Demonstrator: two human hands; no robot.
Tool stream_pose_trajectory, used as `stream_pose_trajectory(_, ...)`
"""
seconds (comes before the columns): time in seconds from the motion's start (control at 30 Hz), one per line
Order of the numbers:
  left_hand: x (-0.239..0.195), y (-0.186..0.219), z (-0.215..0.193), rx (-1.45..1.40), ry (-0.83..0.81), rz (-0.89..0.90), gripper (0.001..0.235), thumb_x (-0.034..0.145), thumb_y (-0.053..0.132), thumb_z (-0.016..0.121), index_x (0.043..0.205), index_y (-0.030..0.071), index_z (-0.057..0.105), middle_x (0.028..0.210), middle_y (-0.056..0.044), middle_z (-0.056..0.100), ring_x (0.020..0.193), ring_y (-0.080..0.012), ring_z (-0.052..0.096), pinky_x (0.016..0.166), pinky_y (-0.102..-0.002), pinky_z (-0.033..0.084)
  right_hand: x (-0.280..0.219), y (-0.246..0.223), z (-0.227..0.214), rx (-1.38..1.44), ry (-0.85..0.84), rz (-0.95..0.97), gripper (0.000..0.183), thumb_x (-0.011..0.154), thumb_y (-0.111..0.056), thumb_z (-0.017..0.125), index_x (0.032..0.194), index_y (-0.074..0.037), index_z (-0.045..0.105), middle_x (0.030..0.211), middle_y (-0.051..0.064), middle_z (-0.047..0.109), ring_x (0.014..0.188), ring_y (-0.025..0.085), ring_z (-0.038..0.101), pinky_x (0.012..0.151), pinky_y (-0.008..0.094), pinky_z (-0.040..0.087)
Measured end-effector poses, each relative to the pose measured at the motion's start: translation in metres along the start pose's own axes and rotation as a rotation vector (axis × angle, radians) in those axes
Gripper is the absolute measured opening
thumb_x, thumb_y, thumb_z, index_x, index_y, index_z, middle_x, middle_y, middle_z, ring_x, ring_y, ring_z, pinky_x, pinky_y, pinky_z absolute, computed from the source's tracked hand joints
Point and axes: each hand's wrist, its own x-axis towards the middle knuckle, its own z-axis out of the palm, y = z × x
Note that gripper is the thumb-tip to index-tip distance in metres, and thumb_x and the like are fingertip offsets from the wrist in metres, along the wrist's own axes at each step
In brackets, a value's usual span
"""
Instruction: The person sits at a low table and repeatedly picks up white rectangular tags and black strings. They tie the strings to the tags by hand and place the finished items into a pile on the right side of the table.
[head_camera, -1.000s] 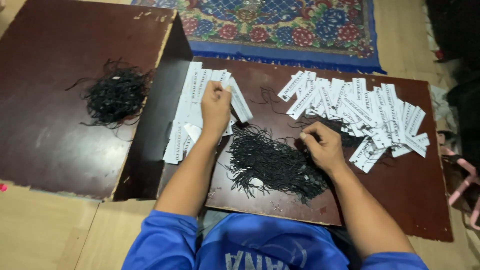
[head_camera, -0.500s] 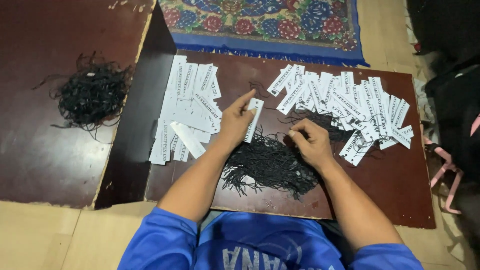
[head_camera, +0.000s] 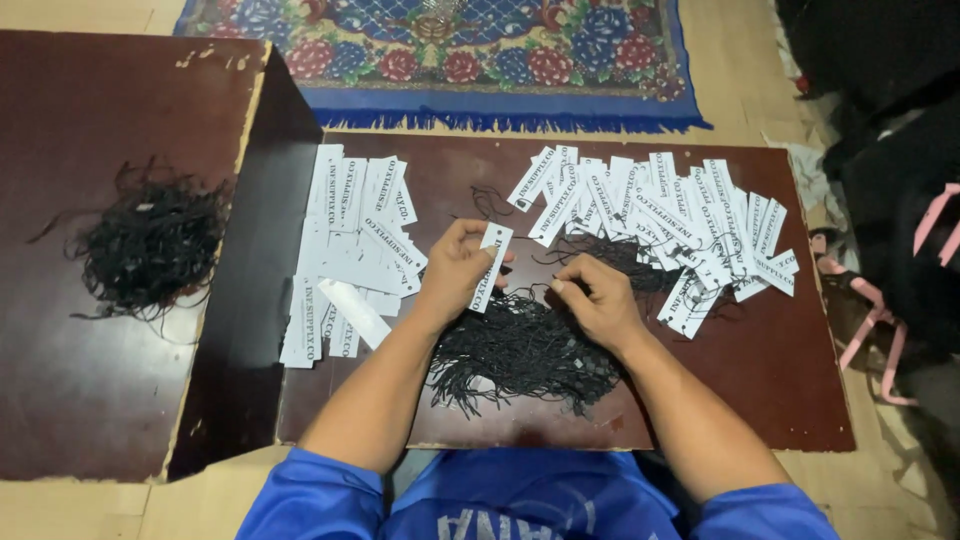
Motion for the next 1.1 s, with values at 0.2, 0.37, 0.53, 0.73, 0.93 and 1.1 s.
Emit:
stream_pose_trajectory(0.2,-0.011,-0.005,0.014,-0.017,-0.076,-0.037,0.033,0.101,0.005,0.048,0.129,-0.008,0.061,0.092,-0.027,0.073,0.064,-0.0247,0.074,0.055,-0.03,0.064,0.002,-0.002,0.002,0.003,0.004,0.01,0.008,0.095,-0.009,0.071,0.087,-0.01,0.073,0.073,0.009,0.07,0.069,0.026,0.069,0.066,0.036,0.054)
stream_pose_trajectory(0.37,-0.018,-0.015,0.022,0.05,-0.176,-0.059,0.037,0.099,0.008,0.055,0.133,-0.004,0.065,0.108,-0.027,0.073,0.077,-0.023,0.074,0.068,-0.034,0.062,0.008,-0.036,0.0,0.012,0.017,-0.05,0.01,0.097,-0.011,0.069,0.087,-0.01,0.071,0.074,0.008,0.067,0.069,0.026,0.066,0.066,0.037,0.054)
stream_pose_trajectory(0.53,-0.022,-0.019,0.03,-0.015,-0.269,-0.048,0.041,0.096,0.005,0.061,0.136,-0.001,0.063,0.107,-0.024,0.071,0.079,-0.0212,0.073,0.069,-0.031,0.062,0.006,-0.035,-0.005,0.01,0.061,-0.082,0.011,0.099,-0.012,0.067,0.088,-0.01,0.07,0.074,0.008,0.066,0.068,0.026,0.066,0.066,0.036,0.054)
stream_pose_trajectory(0.73,-0.024,-0.032,0.034,-0.009,-0.319,-0.089,0.051,0.09,0.004,0.072,0.139,-0.002,0.06,0.113,-0.023,0.067,0.084,-0.0184,0.071,0.076,-0.034,0.065,0.0,-0.025,-0.007,-0.042,0.101,-0.116,0.01,0.097,-0.01,0.069,0.087,-0.009,0.068,0.074,0.01,0.064,0.068,0.031,0.066,0.064,0.038,0.054)
stream_pose_trajectory(0.93,-0.025,-0.032,0.032,0.076,-0.315,-0.055,0.049,0.094,0.01,0.07,0.14,-0.004,0.058,0.11,-0.023,0.069,0.076,-0.0189,0.074,0.071,-0.034,0.063,0.003,-0.027,-0.004,-0.035,0.061,-0.108,0.011,0.097,-0.008,0.068,0.086,-0.01,0.069,0.072,0.008,0.064,0.066,0.027,0.066,0.063,0.036,0.054)
stream_pose_trajectory(1.1,-0.022,-0.043,0.03,0.108,-0.306,-0.015,0.045,0.094,0.01,0.07,0.137,-0.002,0.061,0.106,-0.021,0.071,0.075,-0.0181,0.075,0.067,-0.029,0.061,0.001,-0.022,-0.004,-0.048,0.015,-0.107,0.01,0.096,-0.008,0.069,0.086,-0.009,0.069,0.072,0.008,0.064,0.066,0.027,0.066,0.063,0.036,0.054)
